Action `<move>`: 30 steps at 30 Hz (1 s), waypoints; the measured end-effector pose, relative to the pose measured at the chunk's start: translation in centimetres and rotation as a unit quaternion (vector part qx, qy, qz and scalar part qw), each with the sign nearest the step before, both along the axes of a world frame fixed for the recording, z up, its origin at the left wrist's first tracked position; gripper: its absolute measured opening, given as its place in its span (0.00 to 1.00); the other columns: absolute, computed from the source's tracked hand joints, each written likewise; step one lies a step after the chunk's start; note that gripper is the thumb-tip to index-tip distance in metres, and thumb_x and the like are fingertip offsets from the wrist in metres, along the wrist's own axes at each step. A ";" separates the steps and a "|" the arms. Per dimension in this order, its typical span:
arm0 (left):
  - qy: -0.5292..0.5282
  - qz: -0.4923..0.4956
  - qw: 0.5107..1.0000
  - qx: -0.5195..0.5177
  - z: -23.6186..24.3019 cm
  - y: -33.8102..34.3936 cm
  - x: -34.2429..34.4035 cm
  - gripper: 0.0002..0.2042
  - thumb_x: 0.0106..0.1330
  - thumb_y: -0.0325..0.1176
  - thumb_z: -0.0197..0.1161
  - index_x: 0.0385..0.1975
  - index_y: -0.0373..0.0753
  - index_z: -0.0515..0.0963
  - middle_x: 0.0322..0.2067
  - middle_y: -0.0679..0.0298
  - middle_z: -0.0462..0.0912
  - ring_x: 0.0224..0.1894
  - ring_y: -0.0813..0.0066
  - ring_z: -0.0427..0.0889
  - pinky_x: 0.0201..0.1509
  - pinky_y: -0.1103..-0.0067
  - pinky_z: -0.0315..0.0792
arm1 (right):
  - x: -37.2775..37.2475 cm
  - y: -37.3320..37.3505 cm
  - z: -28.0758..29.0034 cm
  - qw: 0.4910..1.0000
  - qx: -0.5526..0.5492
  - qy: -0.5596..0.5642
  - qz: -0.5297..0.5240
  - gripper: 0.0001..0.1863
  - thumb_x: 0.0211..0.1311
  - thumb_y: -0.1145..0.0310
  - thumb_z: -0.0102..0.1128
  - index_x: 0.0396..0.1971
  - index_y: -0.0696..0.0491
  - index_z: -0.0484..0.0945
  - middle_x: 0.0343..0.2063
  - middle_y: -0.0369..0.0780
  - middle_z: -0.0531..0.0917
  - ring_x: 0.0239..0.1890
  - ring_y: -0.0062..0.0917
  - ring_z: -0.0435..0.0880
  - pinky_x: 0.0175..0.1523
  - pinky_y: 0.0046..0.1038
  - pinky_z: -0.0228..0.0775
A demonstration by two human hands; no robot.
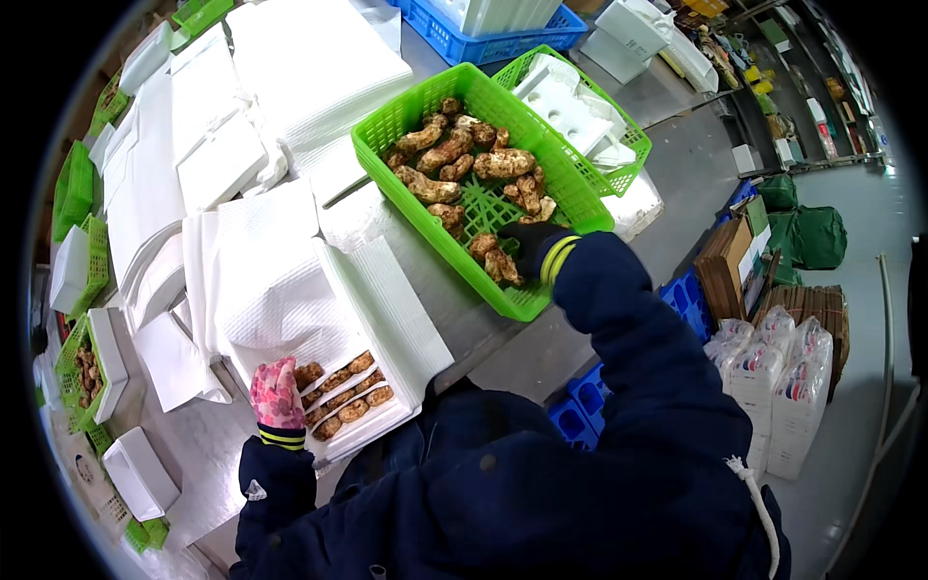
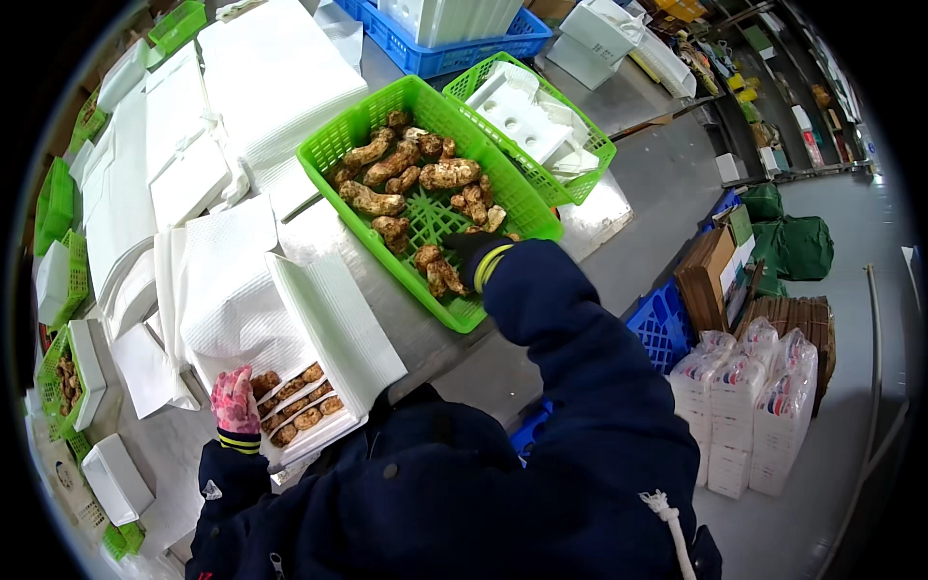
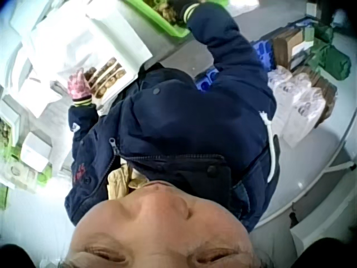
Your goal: The person places produce into foam containers lined with paper, adds additional paper layers, and then ties several boxes together with twine.
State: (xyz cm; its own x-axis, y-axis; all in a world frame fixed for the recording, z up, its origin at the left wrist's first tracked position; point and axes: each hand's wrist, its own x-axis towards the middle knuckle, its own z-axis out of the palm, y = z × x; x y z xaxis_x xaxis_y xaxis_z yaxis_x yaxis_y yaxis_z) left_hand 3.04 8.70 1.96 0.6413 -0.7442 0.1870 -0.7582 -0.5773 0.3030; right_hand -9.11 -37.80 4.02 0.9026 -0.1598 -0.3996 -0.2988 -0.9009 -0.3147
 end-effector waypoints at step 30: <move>-0.049 0.122 0.988 -0.077 -0.8 1.7 -1.0 0.17 0.48 0.24 0.58 0.40 0.46 0.74 0.33 0.68 0.78 0.42 0.72 0.76 0.62 0.64 0.56 | 1.8 6.7 7.7 0.927 0.175 -0.293 -0.153 0.40 0.39 0.74 0.68 0.56 0.56 0.58 0.45 0.45 0.74 0.44 0.31 0.76 0.48 0.29 0.70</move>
